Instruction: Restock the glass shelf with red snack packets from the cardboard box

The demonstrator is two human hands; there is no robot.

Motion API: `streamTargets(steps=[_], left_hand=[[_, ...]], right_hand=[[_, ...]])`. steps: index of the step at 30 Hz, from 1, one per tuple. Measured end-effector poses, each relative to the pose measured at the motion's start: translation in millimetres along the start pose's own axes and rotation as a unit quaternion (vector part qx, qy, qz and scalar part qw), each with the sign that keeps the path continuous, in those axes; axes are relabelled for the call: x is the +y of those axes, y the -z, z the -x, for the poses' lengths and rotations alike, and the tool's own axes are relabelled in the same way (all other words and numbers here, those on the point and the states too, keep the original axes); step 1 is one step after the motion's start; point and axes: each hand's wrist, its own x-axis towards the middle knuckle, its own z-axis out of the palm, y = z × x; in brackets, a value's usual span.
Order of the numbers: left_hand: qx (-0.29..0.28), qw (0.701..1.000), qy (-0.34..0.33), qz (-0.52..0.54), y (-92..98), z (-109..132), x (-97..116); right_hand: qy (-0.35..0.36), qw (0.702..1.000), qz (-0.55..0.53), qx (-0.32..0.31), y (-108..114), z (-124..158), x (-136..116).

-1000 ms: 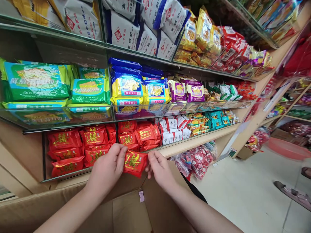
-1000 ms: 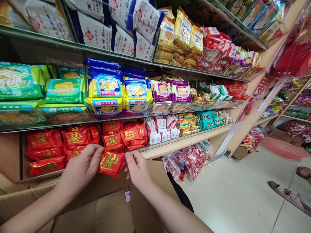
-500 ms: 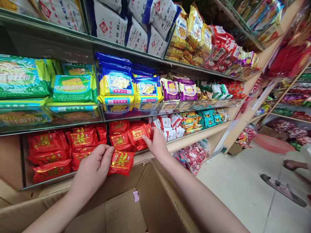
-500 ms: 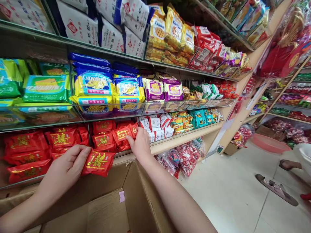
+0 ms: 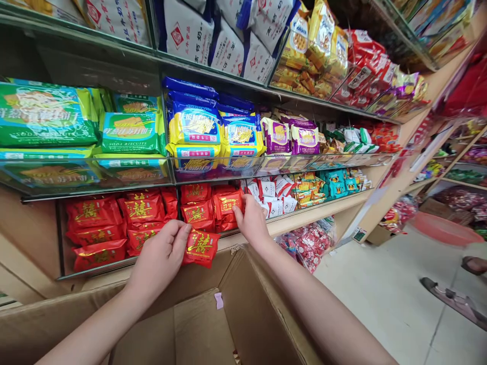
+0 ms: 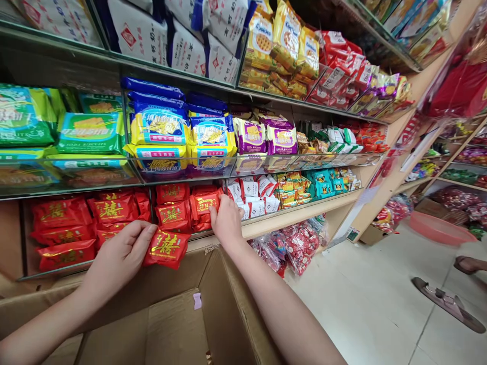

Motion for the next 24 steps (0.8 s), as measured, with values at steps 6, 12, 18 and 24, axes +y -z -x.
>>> streamTargets(steps=[6,12,18,24], left_hand=[[0.017,1.0,0.01,0.0,-0.6,-3,0],[0.036,0.997,0.053,0.031,-5.4,-9,-5],[0.023,0.998,0.045,0.039,-7.8,-9,-8],[-0.004,1.0,0.005,0.0,-8.2,-3,-2]], right_hand=[[0.029,0.999,-0.012,0.026,4,2,7],[0.181,0.964,-0.186,-0.055,24,42,-21],[0.244,0.939,-0.199,-0.141,24,64,-34],[0.268,0.944,-0.135,-0.136,20,64,-33]])
